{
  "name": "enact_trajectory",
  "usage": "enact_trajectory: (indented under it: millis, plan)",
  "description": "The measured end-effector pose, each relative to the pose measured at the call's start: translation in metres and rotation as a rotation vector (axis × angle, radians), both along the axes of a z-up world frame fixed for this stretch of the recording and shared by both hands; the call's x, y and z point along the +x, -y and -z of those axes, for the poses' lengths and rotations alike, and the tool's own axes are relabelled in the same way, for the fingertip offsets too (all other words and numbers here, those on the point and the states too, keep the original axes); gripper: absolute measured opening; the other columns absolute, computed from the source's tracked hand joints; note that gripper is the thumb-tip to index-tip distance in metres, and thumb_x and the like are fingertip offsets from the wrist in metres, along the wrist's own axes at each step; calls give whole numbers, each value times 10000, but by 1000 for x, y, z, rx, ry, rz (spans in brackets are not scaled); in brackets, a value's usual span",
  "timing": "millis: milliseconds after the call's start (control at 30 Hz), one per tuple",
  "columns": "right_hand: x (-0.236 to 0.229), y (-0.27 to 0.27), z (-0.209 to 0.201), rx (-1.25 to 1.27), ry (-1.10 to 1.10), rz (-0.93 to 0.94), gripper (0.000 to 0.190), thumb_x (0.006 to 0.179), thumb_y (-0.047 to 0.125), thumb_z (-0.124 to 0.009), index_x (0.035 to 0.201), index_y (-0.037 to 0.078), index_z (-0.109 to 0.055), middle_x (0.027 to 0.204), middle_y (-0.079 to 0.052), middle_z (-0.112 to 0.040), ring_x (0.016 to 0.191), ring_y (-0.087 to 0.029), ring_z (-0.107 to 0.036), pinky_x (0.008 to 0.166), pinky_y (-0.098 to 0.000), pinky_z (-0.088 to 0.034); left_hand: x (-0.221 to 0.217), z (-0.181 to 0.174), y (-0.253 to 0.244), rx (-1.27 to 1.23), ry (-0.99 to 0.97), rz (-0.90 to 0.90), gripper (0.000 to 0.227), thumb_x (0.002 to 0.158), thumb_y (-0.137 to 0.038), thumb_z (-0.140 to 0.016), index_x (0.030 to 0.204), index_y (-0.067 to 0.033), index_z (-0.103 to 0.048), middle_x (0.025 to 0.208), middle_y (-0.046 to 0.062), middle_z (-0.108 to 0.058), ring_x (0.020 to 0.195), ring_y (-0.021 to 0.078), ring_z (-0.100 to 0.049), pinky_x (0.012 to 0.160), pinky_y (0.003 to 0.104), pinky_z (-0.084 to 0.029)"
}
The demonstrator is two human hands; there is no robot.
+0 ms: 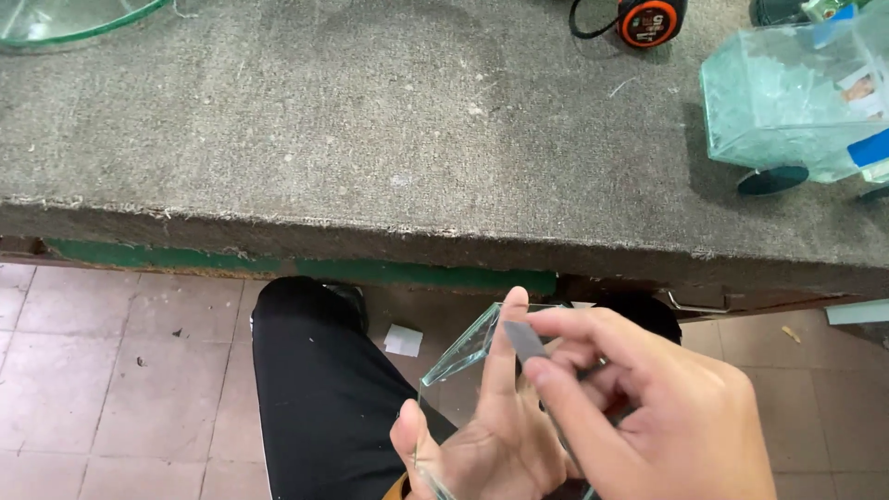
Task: Scraping the edges of a hexagonal glass piece with a small metal blade to remove residue or smooth the surface.
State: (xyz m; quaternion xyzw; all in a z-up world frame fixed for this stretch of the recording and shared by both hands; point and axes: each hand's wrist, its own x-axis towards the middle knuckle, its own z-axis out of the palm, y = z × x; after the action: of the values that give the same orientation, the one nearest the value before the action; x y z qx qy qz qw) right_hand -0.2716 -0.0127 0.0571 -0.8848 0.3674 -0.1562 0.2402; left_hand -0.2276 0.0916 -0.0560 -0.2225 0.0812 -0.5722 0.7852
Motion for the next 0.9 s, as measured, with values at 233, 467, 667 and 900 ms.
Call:
enact_trajectory:
  millis: [233,467,667,900]
  plan:
    - [11,3,4,66,-78,54,165,833,343,-820,960,387,-915,634,207,-811,399,-40,-563,469,-215,-508,4,0,4,114,382,-91,1138,875,-887,-499,1821,-452,-42,1811,86,-287,1691,345,-252,1397,568,-161]
    - [13,-1,8,88,53,25,153,848,264,-824,967,307,-911,612,157,-726,431,-22,-494,431,-185,-459,5,-2,7,135,498,-108,1120,912,-933,-500,1794,-435,-21,1850,139,-161,1725,340,-157,1383,543,-166]
    - [11,0,8,107,80,11,79,851,253,-823,890,288,-882,582,148,-686,419,-18,-480,446,-179,-451,-1,-1,10,120,464,-140,1135,927,-942,-554,1802,-431,-42,1850,185,-124,1708,356,-158,1374,524,-152]
    - [7,-1,12,145,57,-25,33,841,259,-834,851,288,-823,570,157,-673,380,-11,-524,465,-187,-474,1,-4,10,125,511,-138,1152,918,-957,-539,1795,-420,-20,1860,217,-93,1699,342,-185,1365,510,-171]
